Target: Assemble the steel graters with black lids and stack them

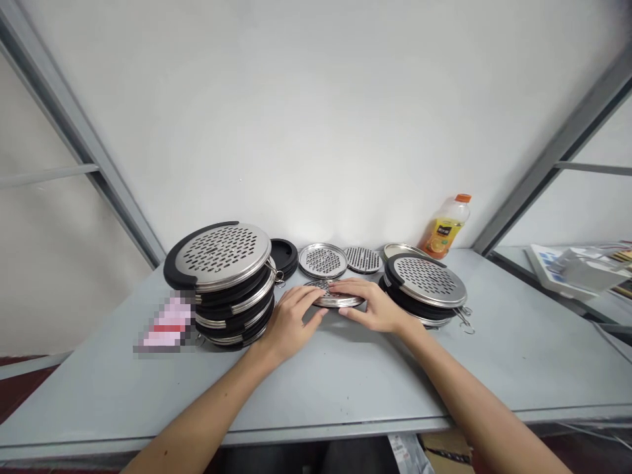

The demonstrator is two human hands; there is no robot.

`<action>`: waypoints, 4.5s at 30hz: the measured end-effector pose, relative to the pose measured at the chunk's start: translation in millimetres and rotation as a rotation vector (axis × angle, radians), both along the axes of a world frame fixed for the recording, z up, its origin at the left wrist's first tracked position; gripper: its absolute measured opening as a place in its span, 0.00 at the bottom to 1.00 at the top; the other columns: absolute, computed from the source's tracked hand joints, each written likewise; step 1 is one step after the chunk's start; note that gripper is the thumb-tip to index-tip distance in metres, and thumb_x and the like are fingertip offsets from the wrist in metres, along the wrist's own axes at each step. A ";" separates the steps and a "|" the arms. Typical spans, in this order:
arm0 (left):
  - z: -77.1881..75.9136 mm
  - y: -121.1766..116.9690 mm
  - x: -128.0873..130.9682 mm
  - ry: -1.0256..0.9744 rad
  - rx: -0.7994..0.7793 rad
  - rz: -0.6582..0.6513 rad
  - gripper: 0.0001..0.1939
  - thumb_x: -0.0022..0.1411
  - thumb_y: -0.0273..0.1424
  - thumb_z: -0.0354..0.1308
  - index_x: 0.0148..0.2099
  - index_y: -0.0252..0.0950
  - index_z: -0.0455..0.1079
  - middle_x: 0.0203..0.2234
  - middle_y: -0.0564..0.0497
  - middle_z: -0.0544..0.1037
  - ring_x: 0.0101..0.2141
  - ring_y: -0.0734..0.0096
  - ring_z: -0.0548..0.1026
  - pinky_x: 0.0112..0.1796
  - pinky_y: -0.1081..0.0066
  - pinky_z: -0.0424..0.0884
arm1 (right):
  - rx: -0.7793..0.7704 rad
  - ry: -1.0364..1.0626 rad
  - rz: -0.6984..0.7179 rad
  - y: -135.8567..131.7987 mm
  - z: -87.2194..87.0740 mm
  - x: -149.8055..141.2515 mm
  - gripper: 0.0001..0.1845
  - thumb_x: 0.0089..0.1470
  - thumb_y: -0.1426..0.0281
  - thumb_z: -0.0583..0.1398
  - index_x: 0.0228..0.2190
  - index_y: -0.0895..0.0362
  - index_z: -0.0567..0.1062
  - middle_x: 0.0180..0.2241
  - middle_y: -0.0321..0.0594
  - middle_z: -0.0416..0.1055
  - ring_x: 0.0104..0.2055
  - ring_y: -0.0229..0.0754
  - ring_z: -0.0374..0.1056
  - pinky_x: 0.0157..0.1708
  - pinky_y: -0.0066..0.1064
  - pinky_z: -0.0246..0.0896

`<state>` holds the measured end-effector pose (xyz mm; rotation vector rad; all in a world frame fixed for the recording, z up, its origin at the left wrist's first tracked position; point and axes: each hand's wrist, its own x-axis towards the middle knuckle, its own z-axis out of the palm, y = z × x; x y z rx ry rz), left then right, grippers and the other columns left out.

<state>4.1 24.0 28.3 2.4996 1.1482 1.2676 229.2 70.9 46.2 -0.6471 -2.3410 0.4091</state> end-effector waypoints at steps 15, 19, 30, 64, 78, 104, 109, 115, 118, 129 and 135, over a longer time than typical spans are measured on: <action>2.4 0.1 -5.1 0.076 -0.333 -0.013 0.33 0.62 0.43 0.57 0.64 0.39 0.51 0.58 0.41 0.64 0.58 0.55 0.63 0.56 0.55 0.62 | 0.046 -0.051 0.046 2.2 -8.9 -4.7 0.29 0.44 0.56 0.67 0.47 0.57 0.75 0.48 0.51 0.74 0.50 0.53 0.70 0.51 0.45 0.65; 3.4 0.6 -4.2 0.083 -0.295 -0.013 0.31 0.62 0.43 0.58 0.63 0.39 0.54 0.55 0.41 0.67 0.56 0.54 0.65 0.54 0.54 0.64 | 0.014 -0.069 0.039 1.3 -7.0 -2.9 0.31 0.43 0.55 0.68 0.47 0.56 0.75 0.48 0.51 0.73 0.50 0.53 0.69 0.52 0.46 0.63; 3.6 -2.4 -2.3 0.141 -0.233 0.026 0.33 0.58 0.44 0.61 0.61 0.40 0.57 0.54 0.42 0.68 0.55 0.53 0.66 0.53 0.53 0.65 | -0.096 0.020 -0.138 6.0 -8.9 -1.7 0.21 0.63 0.60 0.49 0.45 0.56 0.76 0.48 0.47 0.73 0.52 0.50 0.67 0.54 0.47 0.60; -23.3 -1.5 3.8 0.394 -0.346 0.094 0.38 0.68 0.49 0.41 0.68 0.26 0.44 0.66 0.34 0.44 0.65 0.52 0.40 0.62 0.51 0.45 | -0.086 -0.234 -0.104 15.0 -42.5 -8.4 0.30 0.63 0.59 0.50 0.62 0.58 0.56 0.64 0.50 0.50 0.66 0.51 0.45 0.63 0.51 0.46; -20.7 -0.9 3.2 0.389 -0.350 0.093 0.37 0.67 0.49 0.43 0.67 0.27 0.46 0.66 0.35 0.47 0.65 0.50 0.43 0.61 0.49 0.47 | -0.120 -0.307 -0.106 14.3 -34.8 -8.4 0.31 0.63 0.59 0.50 0.61 0.62 0.58 0.64 0.53 0.49 0.67 0.51 0.42 0.64 0.48 0.45; -14.2 0.9 1.8 0.492 -0.342 0.116 0.40 0.68 0.51 0.36 0.67 0.23 0.44 0.66 0.36 0.46 0.66 0.57 0.41 0.63 0.60 0.46 | -0.090 -0.345 -0.063 10.8 -36.2 -13.7 0.31 0.64 0.58 0.46 0.62 0.62 0.56 0.66 0.49 0.45 0.68 0.50 0.39 0.65 0.47 0.40; -14.4 0.4 2.5 0.488 -0.344 0.119 0.40 0.67 0.52 0.36 0.67 0.23 0.45 0.66 0.36 0.46 0.66 0.56 0.41 0.63 0.59 0.46 | -0.087 -0.329 -0.058 11.7 -37.7 -13.2 0.31 0.64 0.57 0.46 0.63 0.58 0.55 0.66 0.46 0.45 0.68 0.50 0.39 0.65 0.48 0.40; -16.3 1.1 1.7 0.480 -0.346 0.110 0.41 0.67 0.53 0.36 0.67 0.24 0.44 0.66 0.36 0.46 0.66 0.56 0.40 0.63 0.59 0.46 | -0.120 -0.367 -0.068 9.8 -32.9 -12.7 0.31 0.64 0.57 0.45 0.63 0.58 0.54 0.66 0.46 0.44 0.68 0.50 0.39 0.65 0.49 0.39; -17.0 1.0 1.4 0.468 -0.342 0.108 0.41 0.67 0.54 0.36 0.68 0.25 0.43 0.66 0.37 0.45 0.66 0.56 0.40 0.63 0.57 0.46 | -0.132 -0.375 -0.069 8.1 -30.8 -12.4 0.30 0.65 0.57 0.44 0.63 0.56 0.53 0.66 0.44 0.43 0.68 0.50 0.38 0.65 0.51 0.38; -15.5 1.1 0.7 0.494 -0.405 0.091 0.53 0.58 0.62 0.44 0.69 0.28 0.34 0.67 0.36 0.38 0.66 0.52 0.34 0.62 0.53 0.41 | -0.120 -0.342 -0.041 11.7 -34.5 -11.3 0.31 0.64 0.57 0.45 0.63 0.58 0.54 0.66 0.45 0.44 0.68 0.48 0.37 0.65 0.48 0.39; -15.4 1.1 0.5 0.506 -0.439 0.081 0.57 0.53 0.65 0.45 0.69 0.28 0.33 0.67 0.37 0.34 0.65 0.50 0.32 0.62 0.53 0.39 | -0.124 -0.372 -0.075 10.1 -33.3 -13.0 0.31 0.64 0.56 0.45 0.63 0.58 0.53 0.66 0.46 0.44 0.68 0.51 0.37 0.65 0.51 0.37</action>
